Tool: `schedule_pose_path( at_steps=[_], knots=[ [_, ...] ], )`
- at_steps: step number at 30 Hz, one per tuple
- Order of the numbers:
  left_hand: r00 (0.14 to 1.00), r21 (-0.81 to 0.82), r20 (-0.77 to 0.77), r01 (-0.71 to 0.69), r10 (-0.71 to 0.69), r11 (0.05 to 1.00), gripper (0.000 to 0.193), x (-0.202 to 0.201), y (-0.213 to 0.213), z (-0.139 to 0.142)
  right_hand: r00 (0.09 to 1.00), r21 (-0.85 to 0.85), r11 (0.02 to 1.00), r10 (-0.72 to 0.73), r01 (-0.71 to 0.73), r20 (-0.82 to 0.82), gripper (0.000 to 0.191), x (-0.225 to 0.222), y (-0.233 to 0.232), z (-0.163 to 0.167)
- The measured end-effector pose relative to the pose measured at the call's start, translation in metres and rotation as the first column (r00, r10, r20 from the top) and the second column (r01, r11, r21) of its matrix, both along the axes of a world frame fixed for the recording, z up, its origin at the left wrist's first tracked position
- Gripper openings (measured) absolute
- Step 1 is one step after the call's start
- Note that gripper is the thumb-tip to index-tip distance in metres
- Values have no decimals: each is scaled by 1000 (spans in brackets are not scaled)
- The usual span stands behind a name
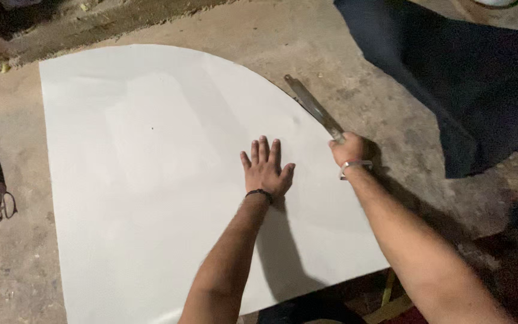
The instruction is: The person spreads a black fabric sheet over a yellow foam board on a workbench and trims it with scissors. They then spread a white fabric sheet, cut the yellow foam along its edge with a knife, apply spray adhesive with a glue gun, and fold the fabric over the foam.
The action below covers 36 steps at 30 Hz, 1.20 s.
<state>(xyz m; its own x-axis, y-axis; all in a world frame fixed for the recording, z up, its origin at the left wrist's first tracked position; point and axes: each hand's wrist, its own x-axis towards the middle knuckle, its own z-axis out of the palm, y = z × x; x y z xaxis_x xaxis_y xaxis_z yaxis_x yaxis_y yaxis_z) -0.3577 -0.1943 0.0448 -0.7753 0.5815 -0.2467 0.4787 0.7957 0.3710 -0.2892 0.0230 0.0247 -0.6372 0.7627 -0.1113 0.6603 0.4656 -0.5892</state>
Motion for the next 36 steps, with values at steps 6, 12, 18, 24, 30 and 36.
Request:
schedule_pose_path(
  at_steps=[6, 12, 18, 24, 30, 36],
  knots=[
    [999, 167, -4, -47, 49, 985, 74, -7, -3, -27, 989, -63, 989, 128, -133, -73, 29, 13, -39, -23],
    [997, 142, -12, -77, 80, 987, 60, -13, -8, -55, 940, -362, 869, 334, -337, -73, 23, 21, -90, -38],
    [985, 243, -93, -119, 145, 963, 56, -11, -5, -52, 940, -50, 974, 200, -222, -276, 22, -52, -35, -31],
    [984, 228, -108, -117, 145, 967, 55, -14, -7, -57, 944, -66, 945, 312, -320, -104, 24, -105, -21, -22],
    [980, 259, -174, -44, 91, 965, 54, -20, -15, -84, 837, -262, 940, 43, -219, -546, 12, -88, -7, -31],
    [961, 31, 84, 261, -263, 965, 64, -50, 46, -82, 842, -732, 681, -384, -18, -379, 33, 55, 46, -38]
  ],
)
